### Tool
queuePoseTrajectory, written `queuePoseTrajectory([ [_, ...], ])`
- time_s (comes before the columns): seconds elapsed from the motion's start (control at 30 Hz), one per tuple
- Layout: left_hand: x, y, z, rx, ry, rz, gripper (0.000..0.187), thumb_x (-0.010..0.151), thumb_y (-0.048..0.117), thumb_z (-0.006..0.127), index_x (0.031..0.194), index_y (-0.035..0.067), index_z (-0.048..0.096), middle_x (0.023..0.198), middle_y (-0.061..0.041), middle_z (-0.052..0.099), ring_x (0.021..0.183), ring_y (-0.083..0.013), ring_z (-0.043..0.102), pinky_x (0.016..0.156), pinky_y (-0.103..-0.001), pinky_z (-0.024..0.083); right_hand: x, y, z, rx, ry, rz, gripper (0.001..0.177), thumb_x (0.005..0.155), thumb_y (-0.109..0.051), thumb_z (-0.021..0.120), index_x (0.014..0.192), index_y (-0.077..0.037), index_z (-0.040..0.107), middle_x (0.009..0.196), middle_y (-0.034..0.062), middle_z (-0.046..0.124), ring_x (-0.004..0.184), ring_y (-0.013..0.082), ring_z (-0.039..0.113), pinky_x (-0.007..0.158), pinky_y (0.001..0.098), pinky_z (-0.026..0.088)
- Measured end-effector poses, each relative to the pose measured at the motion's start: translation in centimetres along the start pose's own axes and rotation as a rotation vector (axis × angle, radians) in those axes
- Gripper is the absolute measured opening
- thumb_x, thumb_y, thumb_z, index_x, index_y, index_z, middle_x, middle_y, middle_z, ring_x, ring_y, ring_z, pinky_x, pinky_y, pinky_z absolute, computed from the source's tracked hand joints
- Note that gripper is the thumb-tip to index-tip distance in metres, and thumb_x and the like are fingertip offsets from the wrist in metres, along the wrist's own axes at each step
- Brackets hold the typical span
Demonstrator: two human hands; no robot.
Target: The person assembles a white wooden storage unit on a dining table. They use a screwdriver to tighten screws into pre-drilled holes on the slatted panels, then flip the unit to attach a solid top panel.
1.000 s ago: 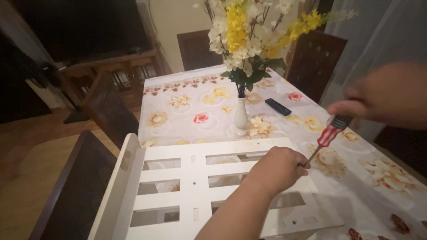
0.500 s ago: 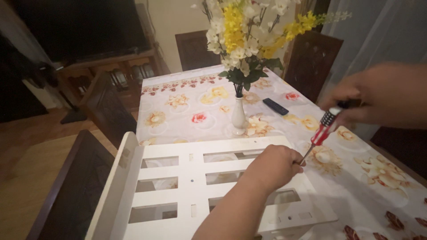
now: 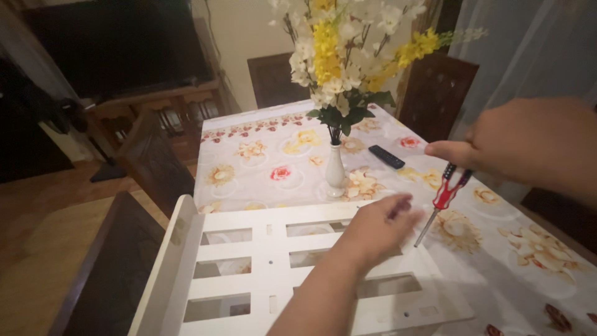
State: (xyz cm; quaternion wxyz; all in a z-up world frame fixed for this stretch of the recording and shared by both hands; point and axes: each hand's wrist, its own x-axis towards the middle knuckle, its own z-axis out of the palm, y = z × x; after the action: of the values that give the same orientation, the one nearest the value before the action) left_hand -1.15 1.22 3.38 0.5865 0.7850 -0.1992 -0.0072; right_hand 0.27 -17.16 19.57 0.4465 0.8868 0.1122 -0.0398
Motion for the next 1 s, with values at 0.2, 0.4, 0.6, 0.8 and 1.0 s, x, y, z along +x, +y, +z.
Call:
queuePoseTrajectory([
  [0.2,-0.4,-1.2,0.8,0.315,-0.082,0.193,0.025,0.087,0.029,0.073,0.104,0.012,0.080,0.096,-0.015,0.077,0.088,-0.0311,0.073,0.086,-0.038,0.057,-0.1,-0.4,0.4,0.759,0.035,0.195,0.046,0.094,-0.060,0.060,0.115,-0.025,0.080,0.086,-0.0002,0.082,0.080,0.0164,0.078,0.079,0.0348,0.060],
  [0.4,0.1,-2.1,1.1,0.305,-0.093,0.145,0.022,0.088,0.028,0.073,0.102,0.013,0.080,0.093,-0.015,0.076,0.087,-0.0323,0.073,0.086,-0.038,0.057,1.9,1.4,2.9,0.779,0.086,0.053,0.044,0.079,-0.047,0.065,0.120,-0.033,0.074,0.088,-0.0050,0.080,0.088,0.0137,0.076,0.084,0.0368,0.061],
  [0.6,0.5,-3.0,1.4,0.346,-0.126,0.214,0.020,0.087,0.025,0.073,0.102,0.012,0.080,0.095,-0.015,0.076,0.090,-0.0322,0.073,0.087,-0.039,0.057,3.0,1.1,3.1,-0.109,0.097,-0.135,0.044,0.105,-0.062,0.034,0.128,-0.036,0.059,0.084,0.0027,0.072,0.077,0.0213,0.073,0.074,0.0390,0.061],
  [0.8,0.3,-2.5,1.6,0.407,-0.162,0.184,0.019,0.085,0.022,0.074,0.100,0.011,0.079,0.093,-0.015,0.075,0.089,-0.0333,0.072,0.084,-0.041,0.056,1.7,0.6,1.4,0.676,-0.139,0.191,0.062,0.094,-0.069,0.051,0.098,-0.019,0.087,0.083,0.0031,0.081,0.083,0.0197,0.077,0.083,0.0373,0.060],
  [1.0,0.4,-2.9,1.8,0.418,-0.140,0.249,0.019,0.085,0.021,0.074,0.101,0.012,0.079,0.095,-0.015,0.076,0.090,-0.0324,0.073,0.086,-0.040,0.056,1.1,1.8,2.4,0.688,0.114,-0.061,0.049,0.068,-0.042,0.076,0.117,-0.037,0.077,0.104,-0.0104,0.077,0.097,0.0107,0.075,0.090,0.0332,0.062],
])
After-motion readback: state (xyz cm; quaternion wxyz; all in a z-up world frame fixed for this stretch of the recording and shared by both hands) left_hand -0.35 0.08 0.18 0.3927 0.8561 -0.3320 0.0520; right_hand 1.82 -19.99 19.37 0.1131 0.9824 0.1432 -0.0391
